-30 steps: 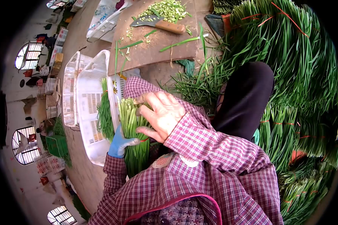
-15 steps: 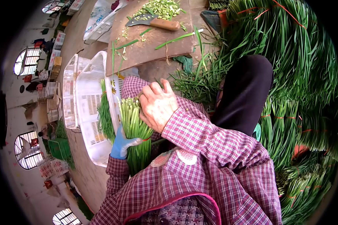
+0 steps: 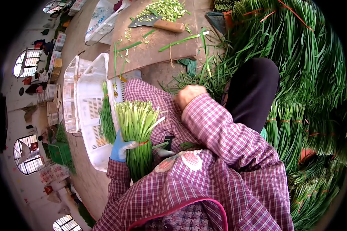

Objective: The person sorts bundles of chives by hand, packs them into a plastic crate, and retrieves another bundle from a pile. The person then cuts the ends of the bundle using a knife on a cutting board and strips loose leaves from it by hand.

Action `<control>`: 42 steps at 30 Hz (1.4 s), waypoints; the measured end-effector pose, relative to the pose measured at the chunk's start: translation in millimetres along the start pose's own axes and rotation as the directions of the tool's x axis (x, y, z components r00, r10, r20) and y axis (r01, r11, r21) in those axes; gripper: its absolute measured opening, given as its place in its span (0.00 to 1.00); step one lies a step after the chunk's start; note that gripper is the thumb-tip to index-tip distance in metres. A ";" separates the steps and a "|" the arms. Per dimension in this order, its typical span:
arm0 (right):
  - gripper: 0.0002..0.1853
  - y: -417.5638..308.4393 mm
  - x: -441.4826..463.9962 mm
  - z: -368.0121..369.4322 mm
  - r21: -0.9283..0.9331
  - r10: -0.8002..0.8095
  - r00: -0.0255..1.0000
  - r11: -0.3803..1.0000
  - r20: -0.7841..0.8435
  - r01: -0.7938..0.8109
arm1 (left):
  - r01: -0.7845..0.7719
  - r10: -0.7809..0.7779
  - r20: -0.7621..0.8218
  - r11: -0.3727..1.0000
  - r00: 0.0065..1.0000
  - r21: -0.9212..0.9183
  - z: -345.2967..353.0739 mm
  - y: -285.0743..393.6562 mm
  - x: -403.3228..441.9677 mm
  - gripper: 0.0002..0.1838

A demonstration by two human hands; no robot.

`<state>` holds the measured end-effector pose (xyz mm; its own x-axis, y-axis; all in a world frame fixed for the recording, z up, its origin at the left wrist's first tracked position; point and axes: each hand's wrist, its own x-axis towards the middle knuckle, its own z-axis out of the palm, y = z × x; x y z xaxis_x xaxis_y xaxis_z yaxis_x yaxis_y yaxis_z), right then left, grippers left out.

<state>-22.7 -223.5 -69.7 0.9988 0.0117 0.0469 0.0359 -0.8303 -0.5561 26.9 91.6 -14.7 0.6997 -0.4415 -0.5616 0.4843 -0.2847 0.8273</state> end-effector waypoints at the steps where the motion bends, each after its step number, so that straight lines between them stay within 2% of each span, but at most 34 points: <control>1: 0.16 8.2 5.7 -10.3 -0.028 0.177 0.961 0.984 0.214 -0.175 | -0.008 0.008 -0.009 1.000 1.000 -0.006 -9.0 -7.6 1.5 0.54; 2: 0.16 4.5 0.9 -15.7 0.116 0.111 0.994 0.987 -0.002 -0.110 | -0.016 0.016 -0.018 1.000 1.000 -0.013 -18.1 -15.3 3.1 0.54; 3: 0.17 -6.9 -9.0 -28.4 0.246 0.083 0.973 0.969 -0.214 -0.029 | 0.105 -0.105 0.004 0.994 0.994 -0.024 -42.8 -38.0 5.8 0.54; 4: 0.17 -17.6 -9.3 -37.2 0.350 0.126 0.974 0.935 -0.186 -0.054 | 0.155 -0.155 0.020 0.988 0.988 -0.026 -40.9 -36.4 8.0 0.54; 5: 0.18 -30.1 -12.9 -41.5 0.457 0.065 0.965 0.888 -0.255 0.061 | 0.205 -0.204 0.036 0.978 0.978 -0.026 -38.8 -34.6 9.9 0.53; 7: 0.21 -45.5 -16.7 -36.6 0.400 -0.036 0.964 0.905 -0.265 0.144 | -0.116 0.116 0.012 0.987 0.993 0.106 8.3 3.8 0.1 0.54; 9: 0.25 -55.0 -17.8 -23.4 0.304 -0.050 0.969 0.944 -0.242 0.125 | -0.117 0.115 0.032 0.988 0.993 0.098 4.1 -2.3 5.6 0.54; 11: 0.25 -56.1 -18.8 -12.7 0.287 -0.043 0.959 0.950 -0.281 0.127 | -0.111 0.108 0.028 0.987 0.994 0.114 5.1 -2.8 5.7 0.54; 14: 0.23 -56.7 -21.9 -13.1 0.273 -0.037 0.978 0.958 -0.205 0.093 | -0.154 0.152 0.024 0.981 0.988 0.120 7.9 -6.4 5.6 0.55; 20: 0.21 -61.8 -23.3 -18.5 0.210 -0.006 0.986 0.977 -0.165 0.041 | -0.136 0.137 -0.001 0.985 0.991 0.111 20.5 1.8 1.2 0.55; 27: 0.19 -59.8 -21.3 -10.2 0.145 -0.067 0.968 0.984 -0.243 0.104 | -0.113 0.117 -0.029 0.987 0.993 0.118 25.7 6.5 -0.8 0.54; 30: 0.15 -53.5 -18.3 -8.8 0.214 -0.080 0.959 0.966 -0.272 0.141 | -0.155 0.156 0.004 0.981 0.988 0.113 19.8 0.5 2.2 0.54; 33: 0.17 -41.3 -13.2 -5.0 0.270 -0.051 0.958 0.954 -0.284 0.131 | -0.167 0.169 0.000 0.979 0.986 0.113 16.0 -2.2 2.3 0.54; 34: 0.15 -34.6 -14.1 -9.4 0.394 -0.059 0.957 0.903 -0.285 0.173 | -0.161 0.162 0.000 0.981 0.987 0.109 14.1 -2.5 2.4 0.54; 35: 0.13 -33.0 -15.5 -13.2 0.393 -0.049 0.940 0.900 -0.339 0.188 | -0.154 0.155 0.001 0.982 0.988 0.105 12.1 -2.8 2.2 0.54; 38: 0.10 -41.2 -18.0 -32.8 0.294 -0.025 0.917 0.944 -0.397 0.153 | -0.162 0.166 -0.019 0.976 0.986 0.145 10.8 -4.1 3.0 0.53; 40: 0.08 -54.0 -22.1 -41.3 0.169 -0.142 0.900 0.959 -0.413 0.229 | -0.175 0.182 -0.033 0.971 0.983 0.161 17.0 -2.0 3.0 0.52; 42: 0.13 -65.8 -25.1 -33.6 0.141 -0.147 0.912 0.966 -0.383 0.215 | -0.185 0.193 -0.038 0.970 0.980 0.155 25.3 3.4 2.0 0.51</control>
<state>-51.2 -187.8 -6.4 0.8933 -0.0804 0.4423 0.2542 -0.7211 -0.6445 16.6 68.2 -12.7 0.7996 -0.4553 -0.3916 0.2593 -0.3264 0.9090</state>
